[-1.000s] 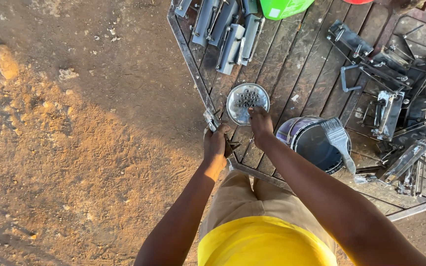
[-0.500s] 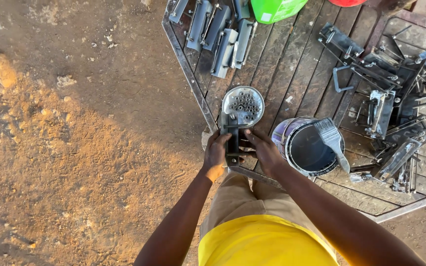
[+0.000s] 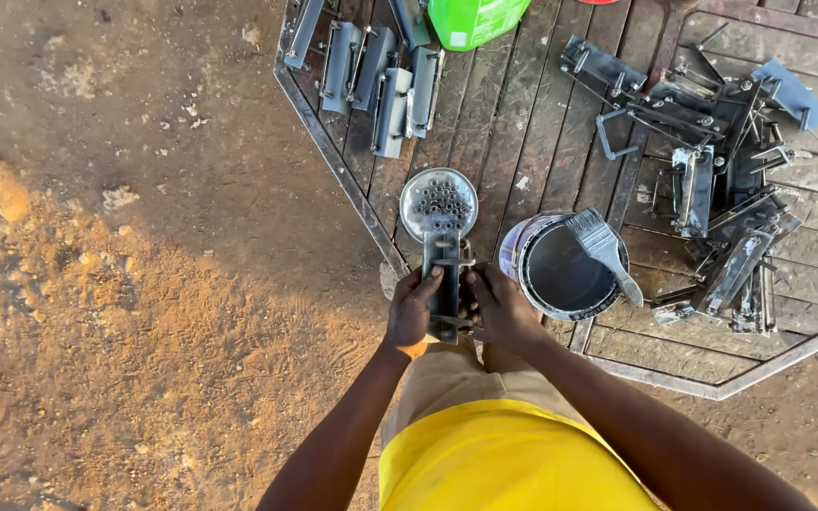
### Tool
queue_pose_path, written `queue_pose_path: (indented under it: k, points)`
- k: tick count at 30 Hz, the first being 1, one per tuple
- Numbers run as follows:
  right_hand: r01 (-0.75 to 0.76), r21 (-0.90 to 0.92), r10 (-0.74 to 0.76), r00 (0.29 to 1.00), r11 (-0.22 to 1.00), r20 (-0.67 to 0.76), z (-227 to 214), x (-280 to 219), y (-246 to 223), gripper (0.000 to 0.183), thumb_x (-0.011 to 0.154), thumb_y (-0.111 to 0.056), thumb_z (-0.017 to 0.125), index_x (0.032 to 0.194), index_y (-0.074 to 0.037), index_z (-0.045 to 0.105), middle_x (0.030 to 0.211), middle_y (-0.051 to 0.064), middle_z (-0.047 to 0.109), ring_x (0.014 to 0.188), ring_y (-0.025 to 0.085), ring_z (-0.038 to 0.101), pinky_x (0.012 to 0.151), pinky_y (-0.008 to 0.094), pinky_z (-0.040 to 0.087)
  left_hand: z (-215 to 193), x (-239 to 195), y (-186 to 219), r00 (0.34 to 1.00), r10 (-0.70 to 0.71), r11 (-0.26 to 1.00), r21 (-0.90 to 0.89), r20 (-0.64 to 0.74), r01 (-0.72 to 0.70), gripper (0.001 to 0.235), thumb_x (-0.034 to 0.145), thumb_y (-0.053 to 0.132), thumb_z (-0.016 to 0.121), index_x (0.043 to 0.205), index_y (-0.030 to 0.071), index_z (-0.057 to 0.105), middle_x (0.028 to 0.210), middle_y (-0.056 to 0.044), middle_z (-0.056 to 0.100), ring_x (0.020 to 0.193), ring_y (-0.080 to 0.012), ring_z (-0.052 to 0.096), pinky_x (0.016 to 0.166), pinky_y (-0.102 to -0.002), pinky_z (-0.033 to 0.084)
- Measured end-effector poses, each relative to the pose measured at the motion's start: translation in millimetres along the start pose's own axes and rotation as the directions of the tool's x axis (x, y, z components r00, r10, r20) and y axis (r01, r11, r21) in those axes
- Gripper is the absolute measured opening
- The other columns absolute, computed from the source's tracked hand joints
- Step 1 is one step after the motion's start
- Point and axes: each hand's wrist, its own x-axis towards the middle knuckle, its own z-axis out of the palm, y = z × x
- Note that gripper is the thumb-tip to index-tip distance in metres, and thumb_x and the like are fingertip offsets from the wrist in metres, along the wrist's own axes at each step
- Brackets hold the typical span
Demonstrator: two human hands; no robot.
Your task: Painting small metal components with a brush and liquid paint on a metal workbench.
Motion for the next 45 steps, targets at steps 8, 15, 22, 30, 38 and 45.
queue_pose_path:
  k: [8,15,22,30,38,45]
  points:
    - [-0.135,0.08,0.145,0.98,0.988,-0.136,-11.7,-23.0,-7.8,0.033,0.108,-0.034,0.041,0.113,-0.013,0.066,0.089,0.017,0.073,0.09,0.038,0.074,0.076,0.052,0.06,-8.2,29.1,-14.7,0.956,-0.138,0.985,-0.134,-0.259,0.105,0.083,0.083,0.037,0.088,0.145,-0.002,0.05,0.13,-0.031,0.059,0.126,-0.0403,0.056,0.108,-0.059,0.043]
    - [-0.213,0.648,0.236,0.97,0.731,0.052,2.6,-23.4,26.8,0.025,0.101,-0.009,0.057,0.124,0.001,0.056,0.084,0.015,0.068,0.076,0.029,0.075,0.061,0.036,0.062,4.2,6.2,9.8,0.969,0.045,0.999,0.012,-0.243,-0.043,0.059,0.095,0.041,0.074,0.136,0.006,0.052,0.128,-0.024,0.057,0.126,-0.0323,0.053,0.113,-0.056,0.038]
    - [-0.366,0.603,0.481,0.876,0.709,-0.034,50.2,39.1,104.5,0.03,0.098,-0.008,0.061,0.127,-0.002,0.057,0.102,0.019,0.074,0.09,0.032,0.074,0.072,0.041,0.061,6.6,-6.2,16.4,0.958,0.203,0.974,0.139,-0.204,-0.177,0.041,0.105,0.044,0.061,0.129,0.012,0.053,0.126,-0.017,0.055,0.127,-0.0255,0.05,0.117,-0.054,0.034]
    - [-0.364,0.105,0.376,0.915,0.926,-0.144,36.2,4.6,58.9,0.071,0.096,-0.076,0.043,0.145,-0.027,0.059,0.133,0.021,0.066,0.132,0.046,0.055,0.113,0.058,0.042,3.5,-14.4,14.8,0.973,0.188,0.921,0.369,-0.137,-0.126,0.037,0.104,0.045,0.064,0.101,0.012,0.049,0.084,0.001,0.036,0.082,-0.0142,0.041,0.08,-0.036,0.04]
    - [-0.228,0.653,0.336,0.941,0.722,-0.042,44.0,-19.5,38.2,0.048,0.091,-0.038,0.077,0.132,-0.014,0.07,0.12,0.017,0.07,0.117,0.029,0.065,0.095,0.041,0.052,-12.9,-6.6,-45.7,0.98,0.188,0.837,0.511,0.066,-0.195,0.039,0.112,0.043,0.045,0.097,0.008,0.055,0.082,-0.015,0.057,0.087,-0.0277,0.061,0.082,-0.043,0.05]
    - [-0.049,0.216,0.096,0.972,0.975,-0.214,14.5,-27.2,58.5,0.024,0.097,-0.031,0.073,0.11,-0.011,0.075,0.097,0.015,0.074,0.091,0.032,0.074,0.079,0.044,0.058,20.7,-24.5,-9.6,0.926,0.375,0.697,0.67,-0.035,-0.256,0.036,0.111,0.026,0.043,0.092,0.001,0.06,0.086,-0.027,0.058,0.089,-0.0479,0.063,0.081,-0.053,0.049]
